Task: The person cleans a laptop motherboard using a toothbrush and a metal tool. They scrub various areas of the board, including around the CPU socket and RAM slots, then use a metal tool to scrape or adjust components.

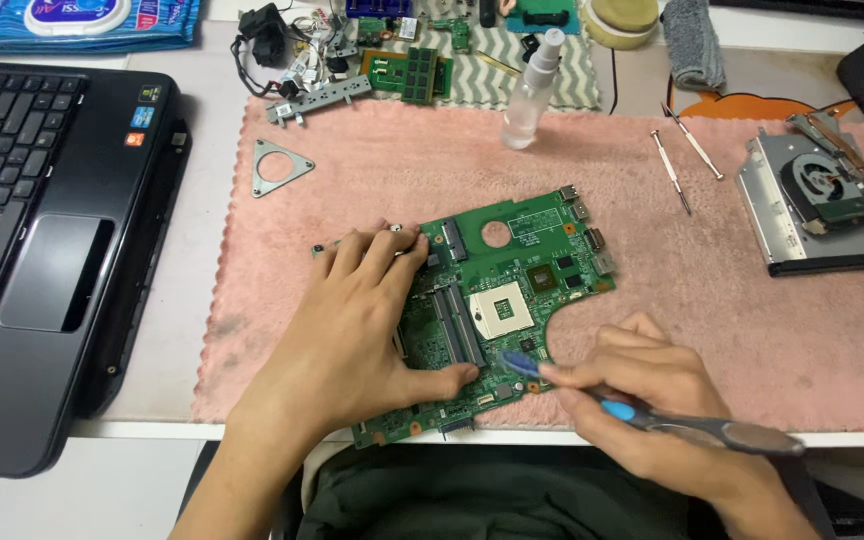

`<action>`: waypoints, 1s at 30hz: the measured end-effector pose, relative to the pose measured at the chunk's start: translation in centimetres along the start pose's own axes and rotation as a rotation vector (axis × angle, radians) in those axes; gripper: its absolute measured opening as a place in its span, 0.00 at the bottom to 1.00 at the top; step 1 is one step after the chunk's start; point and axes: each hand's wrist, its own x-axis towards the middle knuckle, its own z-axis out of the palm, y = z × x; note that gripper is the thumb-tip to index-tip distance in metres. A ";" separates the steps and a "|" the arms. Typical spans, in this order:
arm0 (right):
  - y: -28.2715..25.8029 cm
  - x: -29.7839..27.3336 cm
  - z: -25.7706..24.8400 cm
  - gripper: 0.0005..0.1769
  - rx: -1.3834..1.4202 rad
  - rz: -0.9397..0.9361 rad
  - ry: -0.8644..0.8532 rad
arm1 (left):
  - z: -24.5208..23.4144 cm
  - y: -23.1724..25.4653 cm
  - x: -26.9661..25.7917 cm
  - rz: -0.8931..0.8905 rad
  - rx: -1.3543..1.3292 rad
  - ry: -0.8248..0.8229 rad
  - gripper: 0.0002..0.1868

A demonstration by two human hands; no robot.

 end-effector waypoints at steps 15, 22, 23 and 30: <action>0.3 0.2 1.1 0.11 -0.058 -0.146 -0.016 | 0.0 0.0 0.1 0.010 0.020 0.016 0.70; 0.9 0.1 -0.3 0.08 -0.060 -0.028 0.007 | 0.1 -0.1 -0.1 -0.003 0.009 -0.011 0.70; 0.6 0.2 0.2 0.08 -0.054 -0.081 -0.011 | 0.2 -0.1 -0.1 -0.007 0.016 -0.012 0.70; 2.0 -0.1 -1.6 0.10 -0.033 -0.043 -0.066 | 0.2 0.0 -0.1 -0.019 0.015 -0.021 0.70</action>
